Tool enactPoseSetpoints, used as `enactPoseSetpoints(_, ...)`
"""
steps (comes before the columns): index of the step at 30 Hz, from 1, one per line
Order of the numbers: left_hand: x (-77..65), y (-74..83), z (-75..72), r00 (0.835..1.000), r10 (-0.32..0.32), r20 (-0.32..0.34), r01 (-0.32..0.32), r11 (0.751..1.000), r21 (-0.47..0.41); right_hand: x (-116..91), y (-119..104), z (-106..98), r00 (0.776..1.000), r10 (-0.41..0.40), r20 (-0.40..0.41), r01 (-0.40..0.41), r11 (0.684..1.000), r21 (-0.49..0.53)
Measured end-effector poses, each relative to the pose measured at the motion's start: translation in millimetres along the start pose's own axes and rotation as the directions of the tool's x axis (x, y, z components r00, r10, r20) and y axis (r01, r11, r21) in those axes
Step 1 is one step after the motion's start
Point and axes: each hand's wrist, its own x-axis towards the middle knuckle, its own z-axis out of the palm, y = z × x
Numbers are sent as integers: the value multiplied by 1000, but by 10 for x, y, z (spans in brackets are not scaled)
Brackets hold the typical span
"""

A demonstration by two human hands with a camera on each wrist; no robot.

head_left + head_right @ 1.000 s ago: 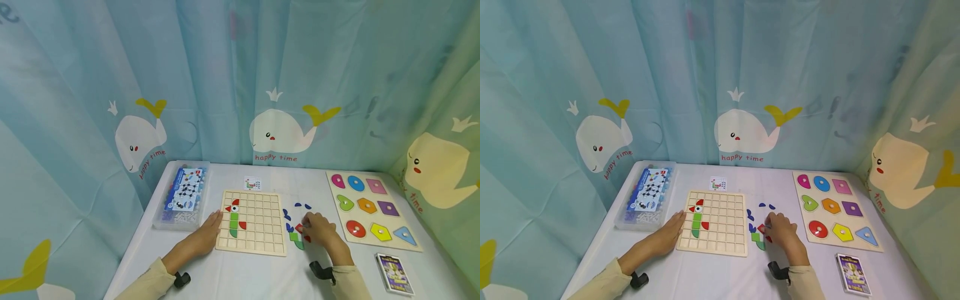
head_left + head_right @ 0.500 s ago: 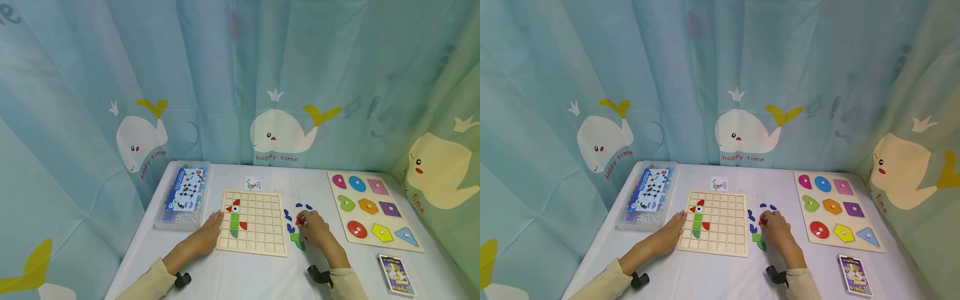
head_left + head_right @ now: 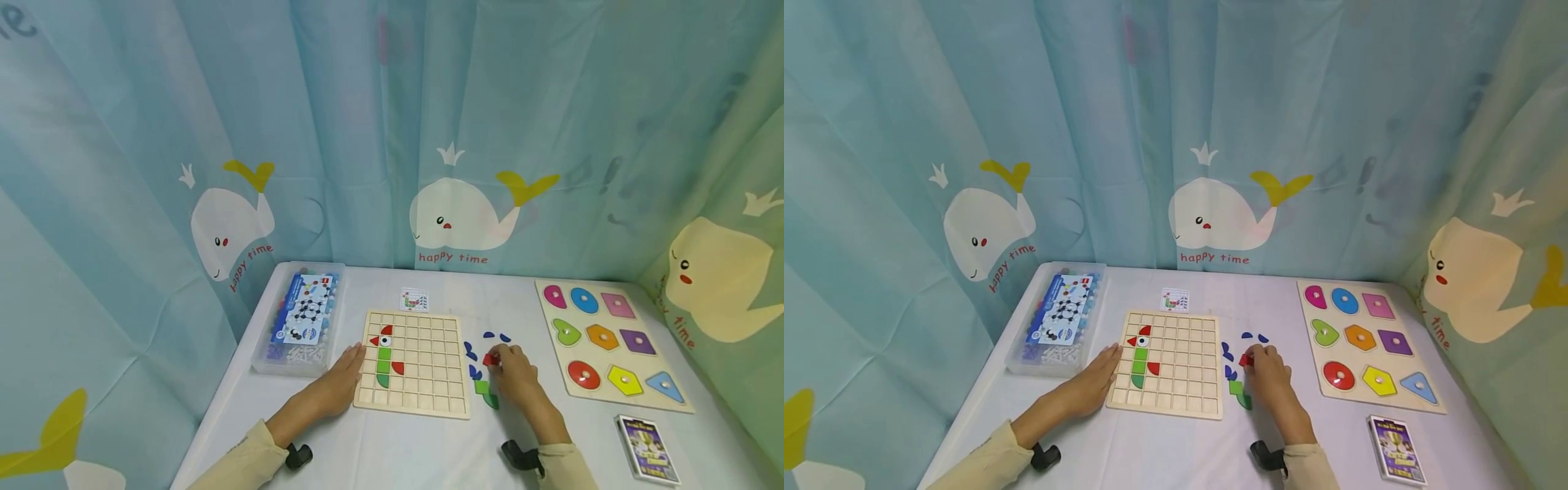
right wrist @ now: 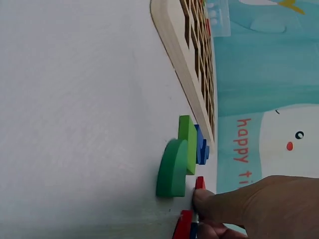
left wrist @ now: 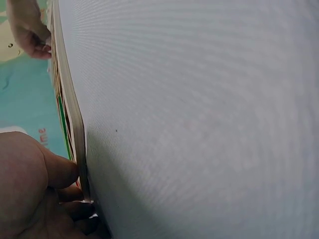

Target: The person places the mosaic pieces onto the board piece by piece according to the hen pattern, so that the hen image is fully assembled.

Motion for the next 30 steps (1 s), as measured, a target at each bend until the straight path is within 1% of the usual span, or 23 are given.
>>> enactPoseSetpoints(5,-2,2,-14,1000,8,4,-8,1000,7,6,-151,-18,999,-25,-37,25,1000,5)
enactPoseSetpoints(9,6,0,-19,1000,8,12,-8,1000,14,4,-345,26,994,-101,-39,101,995,12)
enactPoseSetpoints(14,13,-4,-1,1000,-4,10,4,1000,24,-34,-629,196,973,-229,-38,230,973,19)
enactPoseSetpoints(16,12,-4,1,1000,5,2,-5,1000,17,-52,-733,279,961,-275,-39,277,960,31)
enactPoseSetpoints(20,23,-11,-5,1000,19,5,-19,1000,8,-81,-892,422,942,-334,-19,334,940,65)
enactPoseSetpoints(24,27,-20,-6,1000,21,7,-21,1000,4,-89,-1005,502,930,-368,8,367,928,60)
enactPoseSetpoints(30,30,-38,8,1000,28,0,-28,1000,-2,-87,-1122,547,922,-384,40,383,923,28)
